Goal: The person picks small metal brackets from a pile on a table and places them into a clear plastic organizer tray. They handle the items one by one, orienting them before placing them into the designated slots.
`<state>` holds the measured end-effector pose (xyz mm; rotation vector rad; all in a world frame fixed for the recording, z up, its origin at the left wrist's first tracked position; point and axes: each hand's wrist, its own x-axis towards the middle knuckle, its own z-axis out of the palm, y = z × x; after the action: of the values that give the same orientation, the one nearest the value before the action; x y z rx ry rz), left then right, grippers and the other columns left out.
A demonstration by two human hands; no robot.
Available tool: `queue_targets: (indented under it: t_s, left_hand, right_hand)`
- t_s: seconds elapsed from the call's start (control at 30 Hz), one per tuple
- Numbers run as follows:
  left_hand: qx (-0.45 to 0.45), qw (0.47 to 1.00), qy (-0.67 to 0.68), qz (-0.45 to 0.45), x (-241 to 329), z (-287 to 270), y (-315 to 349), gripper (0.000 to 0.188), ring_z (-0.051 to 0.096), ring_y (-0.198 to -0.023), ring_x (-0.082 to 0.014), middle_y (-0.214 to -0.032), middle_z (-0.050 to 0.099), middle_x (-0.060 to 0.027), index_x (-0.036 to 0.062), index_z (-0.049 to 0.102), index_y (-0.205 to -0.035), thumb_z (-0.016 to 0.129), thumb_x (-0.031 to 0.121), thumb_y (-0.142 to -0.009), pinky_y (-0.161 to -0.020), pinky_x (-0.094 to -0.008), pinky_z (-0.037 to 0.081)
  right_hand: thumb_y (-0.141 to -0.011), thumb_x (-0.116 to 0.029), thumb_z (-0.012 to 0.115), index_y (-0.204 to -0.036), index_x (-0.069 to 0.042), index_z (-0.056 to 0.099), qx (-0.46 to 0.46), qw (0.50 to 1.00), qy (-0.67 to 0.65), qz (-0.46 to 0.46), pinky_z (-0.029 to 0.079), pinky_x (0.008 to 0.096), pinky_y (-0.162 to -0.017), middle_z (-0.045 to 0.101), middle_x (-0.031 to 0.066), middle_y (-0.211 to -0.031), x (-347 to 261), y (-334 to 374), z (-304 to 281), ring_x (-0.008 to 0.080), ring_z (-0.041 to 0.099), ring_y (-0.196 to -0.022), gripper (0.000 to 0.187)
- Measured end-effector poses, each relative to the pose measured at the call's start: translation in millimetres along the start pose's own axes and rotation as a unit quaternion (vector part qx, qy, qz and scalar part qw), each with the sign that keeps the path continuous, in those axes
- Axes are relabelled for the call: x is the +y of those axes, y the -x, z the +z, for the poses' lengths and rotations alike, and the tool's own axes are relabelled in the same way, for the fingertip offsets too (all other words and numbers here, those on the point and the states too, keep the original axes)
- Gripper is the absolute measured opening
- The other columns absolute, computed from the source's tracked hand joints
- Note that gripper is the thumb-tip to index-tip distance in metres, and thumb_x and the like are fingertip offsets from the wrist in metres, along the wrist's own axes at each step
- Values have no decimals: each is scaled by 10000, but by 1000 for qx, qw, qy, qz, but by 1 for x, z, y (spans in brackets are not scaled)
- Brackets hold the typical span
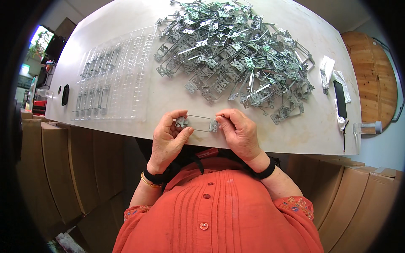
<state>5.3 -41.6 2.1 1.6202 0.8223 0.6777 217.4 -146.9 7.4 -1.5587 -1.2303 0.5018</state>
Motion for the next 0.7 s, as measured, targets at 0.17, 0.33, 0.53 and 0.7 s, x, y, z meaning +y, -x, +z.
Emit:
queue_targets:
  t_s: [0.17, 0.33, 0.53, 0.7]
  left_hand:
    - [0, 1000, 2, -3, 1, 0, 0, 476, 627, -876, -31, -1213, 630, -40, -8, 600, -1425, 776, -16, -983, -730, -194, 565]
    - [1, 1000, -4, 6, 0, 0, 0, 473, 622, -840, -32, -1207, 629, -42, -12, 599, -1423, 776, -15, -985, -703, -194, 564]
    - [3, 1000, 3, 4, 0, 1, -1, 469, 622, -836, -30, -1215, 629, -42, -17, 601, -1418, 778, -13, -984, -696, -194, 565]
    - [3, 1000, -7, 13, -2, 1, 0, 469, 614, -830, -27, -1217, 632, -41, -17, 602, -1419, 782, -4, -986, -700, -192, 562]
  right_hand:
    - [-1013, -12, 742, -1098, -33, 716, 1, 1000, -9, -5, 538, 287, -687, 699, 66, -899, 1, -1, 0, 134, 668, -747, 91]
    - [-1012, -20, 747, -1087, -38, 716, 0, 1000, -7, -13, 534, 296, -682, 699, 67, -895, 5, 1, 1, 142, 665, -743, 83]
    - [-1011, -26, 751, -1053, -39, 708, -1, 1000, -4, -15, 524, 299, -675, 696, 69, -891, 2, -1, 0, 152, 656, -736, 62]
    - [-1013, -25, 747, -1058, -38, 707, -2, 1000, -5, -22, 522, 300, -673, 692, 70, -890, 6, 0, 0, 153, 657, -736, 61]
